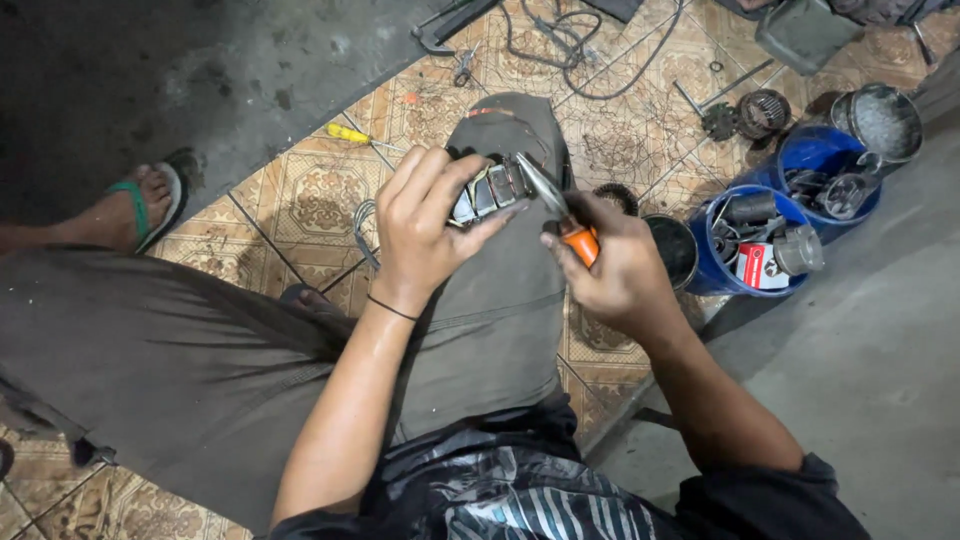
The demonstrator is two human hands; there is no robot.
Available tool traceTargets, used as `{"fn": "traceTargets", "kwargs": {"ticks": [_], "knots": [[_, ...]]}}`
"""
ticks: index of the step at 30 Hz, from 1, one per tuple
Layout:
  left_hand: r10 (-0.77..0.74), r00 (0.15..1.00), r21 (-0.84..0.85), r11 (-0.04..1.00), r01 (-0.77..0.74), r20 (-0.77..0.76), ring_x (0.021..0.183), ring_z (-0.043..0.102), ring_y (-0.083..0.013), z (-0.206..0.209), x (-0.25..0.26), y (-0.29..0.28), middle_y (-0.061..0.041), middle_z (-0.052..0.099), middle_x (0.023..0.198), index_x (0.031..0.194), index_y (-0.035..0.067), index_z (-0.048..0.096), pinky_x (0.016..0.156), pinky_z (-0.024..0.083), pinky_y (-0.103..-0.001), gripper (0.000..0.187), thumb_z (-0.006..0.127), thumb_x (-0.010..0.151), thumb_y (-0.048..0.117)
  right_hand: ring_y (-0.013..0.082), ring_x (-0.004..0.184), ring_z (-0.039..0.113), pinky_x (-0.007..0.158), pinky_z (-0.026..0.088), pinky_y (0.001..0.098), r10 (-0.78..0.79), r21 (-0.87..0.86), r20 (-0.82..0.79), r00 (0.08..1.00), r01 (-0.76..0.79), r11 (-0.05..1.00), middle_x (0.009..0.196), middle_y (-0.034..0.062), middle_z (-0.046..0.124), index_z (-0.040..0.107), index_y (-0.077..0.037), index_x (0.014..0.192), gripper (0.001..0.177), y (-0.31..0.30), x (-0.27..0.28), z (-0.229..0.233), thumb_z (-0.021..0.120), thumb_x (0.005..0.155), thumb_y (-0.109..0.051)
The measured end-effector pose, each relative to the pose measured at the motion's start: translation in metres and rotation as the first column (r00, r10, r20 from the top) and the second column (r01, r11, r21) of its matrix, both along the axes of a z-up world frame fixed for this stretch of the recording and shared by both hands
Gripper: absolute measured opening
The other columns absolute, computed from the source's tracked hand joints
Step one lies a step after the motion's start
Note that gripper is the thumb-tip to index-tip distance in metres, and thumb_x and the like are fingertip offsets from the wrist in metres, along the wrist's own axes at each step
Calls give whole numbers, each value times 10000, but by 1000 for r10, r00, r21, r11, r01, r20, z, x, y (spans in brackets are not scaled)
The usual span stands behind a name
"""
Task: The person uses pliers to pull and adjust copper wires on a motor stator held in their lap. They repeatedly grip and tug the wires while rotating the stator to access different sections.
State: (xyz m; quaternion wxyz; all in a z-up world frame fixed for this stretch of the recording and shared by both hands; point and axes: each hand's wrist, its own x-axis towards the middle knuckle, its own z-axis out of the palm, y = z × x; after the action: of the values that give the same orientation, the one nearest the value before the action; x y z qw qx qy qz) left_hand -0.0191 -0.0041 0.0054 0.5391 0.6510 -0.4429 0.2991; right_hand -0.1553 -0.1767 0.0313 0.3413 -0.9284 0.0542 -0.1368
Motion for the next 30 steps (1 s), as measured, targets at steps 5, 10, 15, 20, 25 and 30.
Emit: {"fn": "traceTargets", "kwargs": {"ticks": [5, 10, 15, 20, 25, 30], "knots": [[22, 1000, -15, 1000, -22, 11, 702, 574, -334, -8, 3, -3, -105, 570, 805, 1074, 14, 697, 651, 528, -452, 407, 869, 870, 321, 409, 851, 716, 720, 547, 471, -91, 169, -109, 990, 109, 979, 876, 185, 727, 681, -54, 1159, 300, 14, -6, -14, 755, 880, -136], [6, 1000, -1, 1000, -6, 6, 712, 578, -328, -12, 3, -4, -89, 552, 801, 1072, 21, 692, 646, 536, -437, 423, 838, 892, 375, 261, 820, 654, 742, 554, 400, -136, 352, -108, 985, 165, 921, 848, 222, 690, 672, 22, 1107, 251, 22, -12, -15, 736, 903, -111], [26, 1000, 25, 999, -26, 16, 716, 575, -322, -10, 0, -4, -84, 561, 808, 1075, 35, 703, 653, 531, -430, 412, 816, 904, 393, 348, 829, 703, 716, 560, 427, -165, 273, -130, 978, 195, 942, 878, 231, 714, 673, -9, 1116, 248, 30, -18, 9, 739, 904, -121], [48, 999, 35, 998, -49, 24, 725, 581, -339, -6, 3, -4, -102, 551, 818, 1083, 23, 690, 659, 525, -446, 417, 839, 896, 364, 393, 848, 721, 709, 551, 455, -193, 245, -117, 974, 217, 945, 881, 203, 725, 681, -40, 1095, 203, 31, -8, -9, 735, 914, -115], [118, 991, 43, 992, -115, -69, 752, 609, -382, -1, 0, 0, -126, 549, 824, 1083, -8, 671, 699, 526, -469, 438, 883, 860, 303, 259, 883, 664, 776, 556, 409, -158, 388, -63, 985, 170, 906, 879, 180, 701, 670, -32, 1069, 159, 25, 11, -25, 735, 926, -60], [118, 986, 29, 993, -115, -114, 769, 618, -402, -7, 4, -1, -137, 551, 832, 1091, -4, 662, 721, 525, -490, 456, 897, 844, 299, 321, 824, 692, 705, 544, 436, -77, 257, -120, 990, 106, 961, 854, 170, 698, 667, -73, 1079, 174, 13, 13, -3, 734, 919, -83]]}}
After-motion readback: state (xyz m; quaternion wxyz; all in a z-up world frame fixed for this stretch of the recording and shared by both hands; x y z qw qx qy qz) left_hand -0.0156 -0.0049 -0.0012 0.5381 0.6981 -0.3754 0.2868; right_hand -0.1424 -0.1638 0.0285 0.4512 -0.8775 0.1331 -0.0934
